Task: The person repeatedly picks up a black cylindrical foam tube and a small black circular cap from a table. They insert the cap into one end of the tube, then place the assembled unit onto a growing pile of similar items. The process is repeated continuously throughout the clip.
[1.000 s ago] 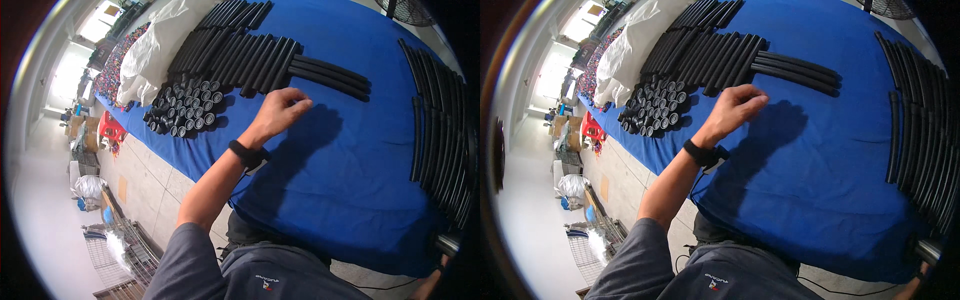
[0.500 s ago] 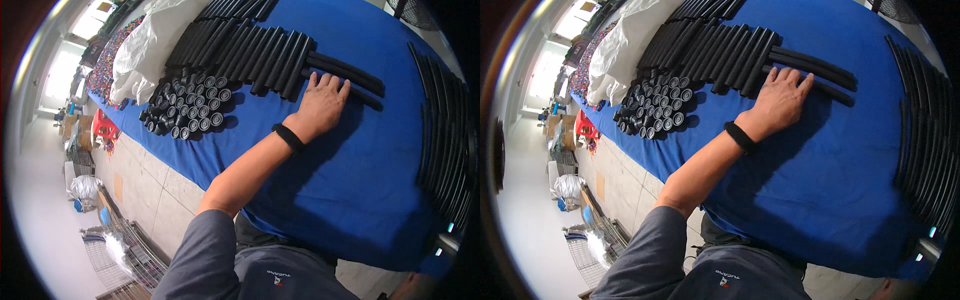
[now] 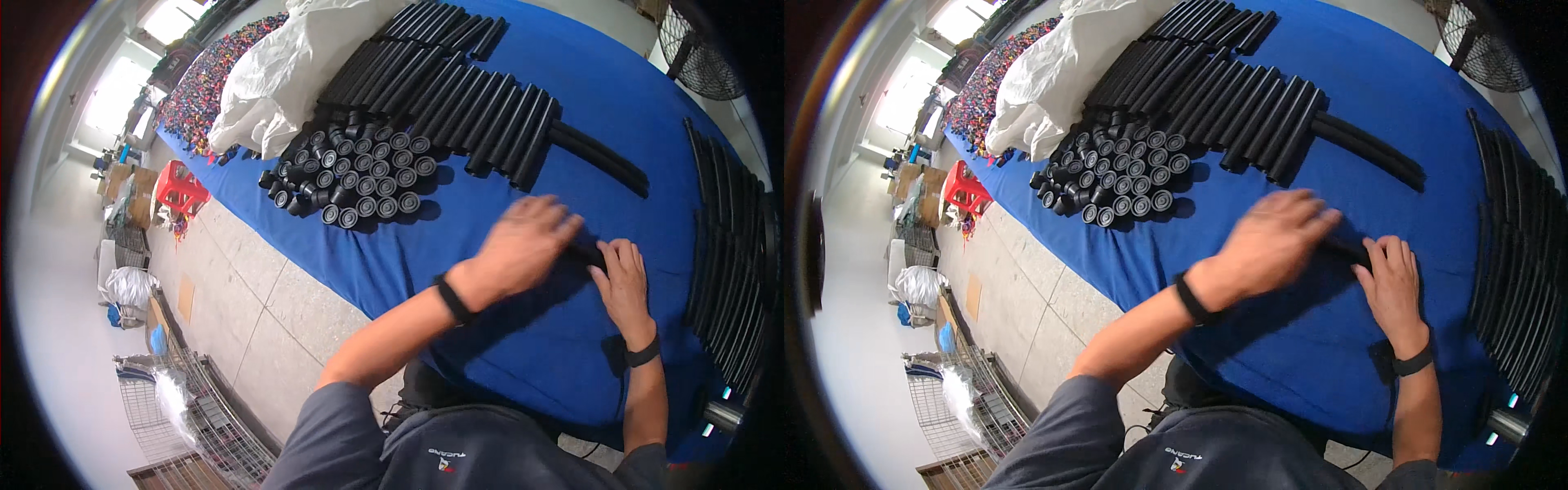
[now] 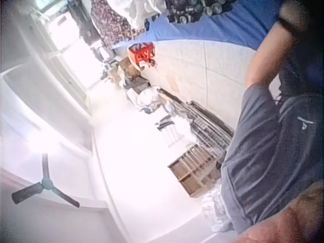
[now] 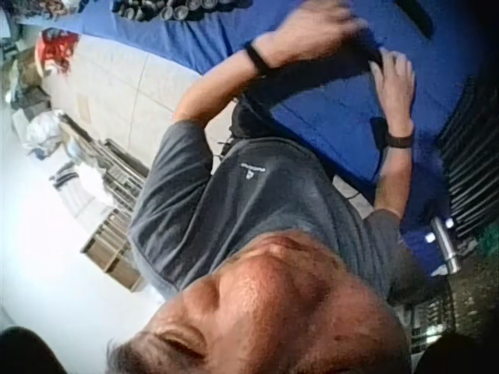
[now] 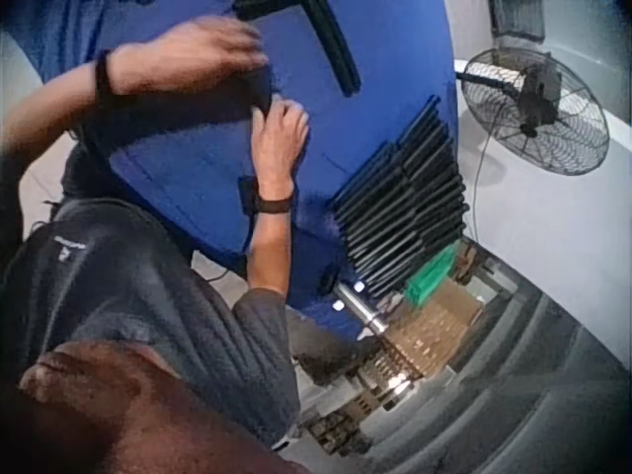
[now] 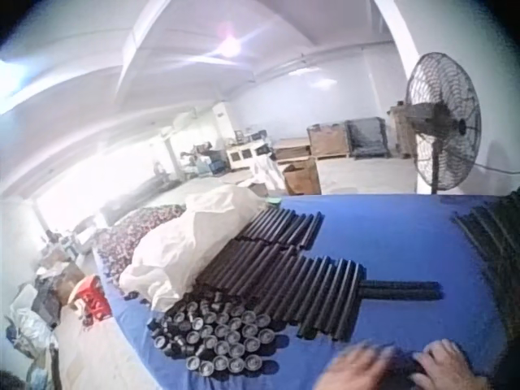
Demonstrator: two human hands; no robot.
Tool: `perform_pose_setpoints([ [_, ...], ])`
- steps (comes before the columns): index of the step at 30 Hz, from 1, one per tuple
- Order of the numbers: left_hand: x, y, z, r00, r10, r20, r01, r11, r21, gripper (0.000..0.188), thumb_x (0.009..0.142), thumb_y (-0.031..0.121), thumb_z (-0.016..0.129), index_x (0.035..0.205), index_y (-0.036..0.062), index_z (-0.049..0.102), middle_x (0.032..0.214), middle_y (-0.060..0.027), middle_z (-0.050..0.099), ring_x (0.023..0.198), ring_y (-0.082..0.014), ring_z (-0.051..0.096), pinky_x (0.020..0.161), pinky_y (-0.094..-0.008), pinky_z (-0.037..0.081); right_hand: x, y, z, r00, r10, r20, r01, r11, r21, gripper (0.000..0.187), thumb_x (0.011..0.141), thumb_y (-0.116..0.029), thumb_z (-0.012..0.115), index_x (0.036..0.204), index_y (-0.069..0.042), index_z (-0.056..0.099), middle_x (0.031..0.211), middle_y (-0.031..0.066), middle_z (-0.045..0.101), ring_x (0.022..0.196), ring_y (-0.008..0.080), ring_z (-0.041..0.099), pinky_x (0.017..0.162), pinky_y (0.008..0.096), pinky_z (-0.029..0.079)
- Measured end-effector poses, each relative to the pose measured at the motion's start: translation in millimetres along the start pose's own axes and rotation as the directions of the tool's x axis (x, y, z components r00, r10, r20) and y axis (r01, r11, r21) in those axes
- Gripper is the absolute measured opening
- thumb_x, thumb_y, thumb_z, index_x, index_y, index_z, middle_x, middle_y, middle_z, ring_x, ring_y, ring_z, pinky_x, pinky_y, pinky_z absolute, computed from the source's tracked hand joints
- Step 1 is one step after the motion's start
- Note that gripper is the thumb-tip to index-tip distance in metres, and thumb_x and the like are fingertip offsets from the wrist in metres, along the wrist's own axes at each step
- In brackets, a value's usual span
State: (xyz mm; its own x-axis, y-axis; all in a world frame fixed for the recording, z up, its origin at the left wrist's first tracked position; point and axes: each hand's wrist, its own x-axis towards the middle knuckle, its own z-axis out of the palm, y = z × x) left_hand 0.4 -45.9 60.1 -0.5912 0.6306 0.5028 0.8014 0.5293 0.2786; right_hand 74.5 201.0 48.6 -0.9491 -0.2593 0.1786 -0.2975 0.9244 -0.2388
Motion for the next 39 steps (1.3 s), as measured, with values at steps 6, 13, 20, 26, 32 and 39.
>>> perform_pose_setpoints([
  [6, -85.4, -85.7, -81.5, 0.945, -0.325, 0.036, 0.279, 0.857, 0.433, 0.035, 0.087, 0.008, 0.063, 0.121, 0.0095, 0.069, 0.126, -0.0124, 0.062, 0.123, -0.0321, 0.056, 0.102, -0.0447, 0.048, -7.5, -11.9, 11.9, 0.994, 0.040, -0.098, -0.037, 0.999, 0.034, 0.035, 0.091, -0.012, 0.070, 0.123, 0.000, 0.064, 0.105, 0.0133, 0.054, 0.098, 0.0305, 0.053, 0.089, 0.0411, 0.044],
  [13, -96.1, -93.9, -83.0, 0.960, -0.242, 0.142, 0.167, 0.901, 0.401, 0.038, 0.085, 0.006, 0.061, 0.122, 0.0083, 0.068, 0.129, -0.0144, 0.060, 0.123, -0.0314, 0.056, 0.106, -0.0434, 0.045, -9.8, -11.7, 14.8, 0.994, 0.028, -0.109, -0.026, 1.000, 0.015, 0.035, 0.091, -0.013, 0.070, 0.123, 0.001, 0.062, 0.106, 0.0135, 0.055, 0.099, 0.0312, 0.053, 0.089, 0.0423, 0.044],
  [20, -108.4, -101.2, -89.8, 0.968, -0.233, 0.095, 0.177, 0.899, 0.401, 0.039, 0.083, 0.003, 0.063, 0.120, 0.0104, 0.069, 0.122, -0.0136, 0.062, 0.119, -0.0337, 0.058, 0.102, -0.0438, 0.048, -4.7, -11.2, 12.2, 0.984, 0.010, -0.177, -0.008, 1.000, 0.012, 0.032, 0.086, -0.014, 0.074, 0.111, -0.001, 0.061, 0.105, 0.0161, 0.058, 0.100, 0.0348, 0.056, 0.089, 0.0439, 0.045],
  [26, -81.5, -81.0, -94.3, 0.966, -0.259, 0.007, 0.253, 0.951, 0.180, 0.036, 0.082, 0.004, 0.070, 0.117, 0.0108, 0.071, 0.113, -0.0112, 0.062, 0.111, -0.0310, 0.061, 0.102, -0.0439, 0.050, -16.1, -9.9, -3.5, 0.977, 0.175, -0.121, -0.125, 0.932, 0.340, 0.028, 0.092, -0.017, 0.072, 0.111, 0.001, 0.063, 0.104, 0.0120, 0.059, 0.098, 0.0271, 0.059, 0.086, 0.0378, 0.048],
  [32, -7.5, -19.2, -55.2, 0.862, -0.389, 0.324, 0.210, -0.306, -0.928, 0.044, 0.093, 0.023, 0.068, 0.130, -0.0009, 0.059, 0.128, -0.0170, 0.062, 0.107, -0.0300, 0.066, 0.080, -0.0358, 0.059, -43.6, -17.0, -39.1, 0.978, 0.209, 0.025, -0.166, 0.696, 0.699, 0.038, 0.096, -0.028, 0.071, 0.114, 0.004, 0.062, 0.103, 0.0104, 0.060, 0.092, 0.0215, 0.059, 0.083, 0.0334, 0.049],
  [39, 25.6, 16.4, 55.1, 0.873, 0.050, 0.486, 0.342, -0.773, -0.535, 0.030, 0.096, 0.017, 0.058, 0.121, 0.0001, 0.062, 0.086, -0.0082, 0.060, 0.061, -0.0156, 0.056, 0.046, -0.0259, 0.041, -63.3, -13.3, -31.2, 0.950, 0.307, 0.051, -0.251, 0.659, 0.709, 0.036, 0.097, -0.025, 0.070, 0.116, 0.004, 0.062, 0.105, 0.0108, 0.059, 0.095, 0.0208, 0.060, 0.085, 0.0321, 0.050],
])
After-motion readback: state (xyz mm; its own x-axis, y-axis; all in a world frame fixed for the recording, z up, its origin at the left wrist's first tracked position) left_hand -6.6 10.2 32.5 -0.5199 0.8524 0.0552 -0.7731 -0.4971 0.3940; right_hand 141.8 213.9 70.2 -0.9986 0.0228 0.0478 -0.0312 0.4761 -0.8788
